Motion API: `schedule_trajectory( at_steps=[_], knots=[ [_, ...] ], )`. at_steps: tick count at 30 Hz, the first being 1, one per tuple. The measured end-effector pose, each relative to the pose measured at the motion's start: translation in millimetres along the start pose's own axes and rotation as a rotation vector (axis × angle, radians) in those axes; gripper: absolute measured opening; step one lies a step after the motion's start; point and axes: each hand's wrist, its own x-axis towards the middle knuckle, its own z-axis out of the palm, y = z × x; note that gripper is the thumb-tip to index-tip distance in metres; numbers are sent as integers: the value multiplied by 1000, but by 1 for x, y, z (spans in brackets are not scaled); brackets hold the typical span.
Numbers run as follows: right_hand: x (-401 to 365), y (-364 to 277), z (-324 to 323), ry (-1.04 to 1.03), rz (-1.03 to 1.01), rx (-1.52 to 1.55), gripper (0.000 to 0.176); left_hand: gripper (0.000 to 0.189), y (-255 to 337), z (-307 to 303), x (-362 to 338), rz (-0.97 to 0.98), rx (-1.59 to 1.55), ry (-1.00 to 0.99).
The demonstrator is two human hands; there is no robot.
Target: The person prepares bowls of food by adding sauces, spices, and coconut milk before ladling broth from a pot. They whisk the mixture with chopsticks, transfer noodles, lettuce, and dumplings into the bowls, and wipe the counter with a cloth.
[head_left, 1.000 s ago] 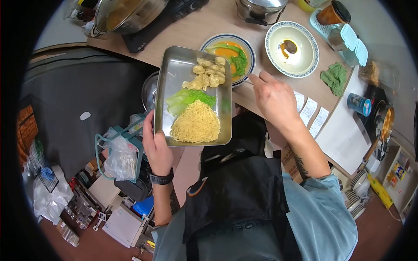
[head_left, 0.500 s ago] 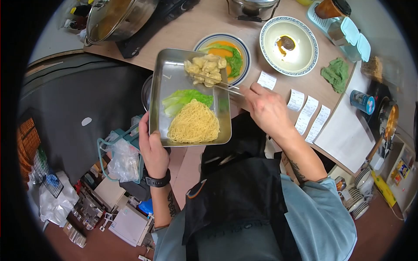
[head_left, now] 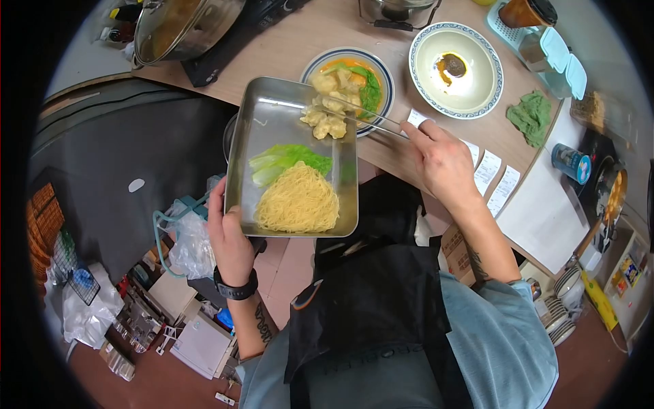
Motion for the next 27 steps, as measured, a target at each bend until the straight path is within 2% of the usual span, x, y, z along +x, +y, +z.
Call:
schedule_trajectory(
  at_steps=[2,5,8,18,27],
  knots=[
    [-3,-9,-18,-23,83,50,29,47,4,-2,-1,4,-10,-3],
    [-11,-18,-31,-106,39,159,28,46,9,-2,-3,3,-10,-11],
    [-13,-20,-12,-139,-11,148,27,46,8,-2,-3,-3,-27,13],
    [0,2,2,-50,-62,-34,36,46,16,-6,-3,-14,12,-20],
    [-3,17,-6,21,6,7,35,48,15,-6,0,12,72,22]
  ],
)
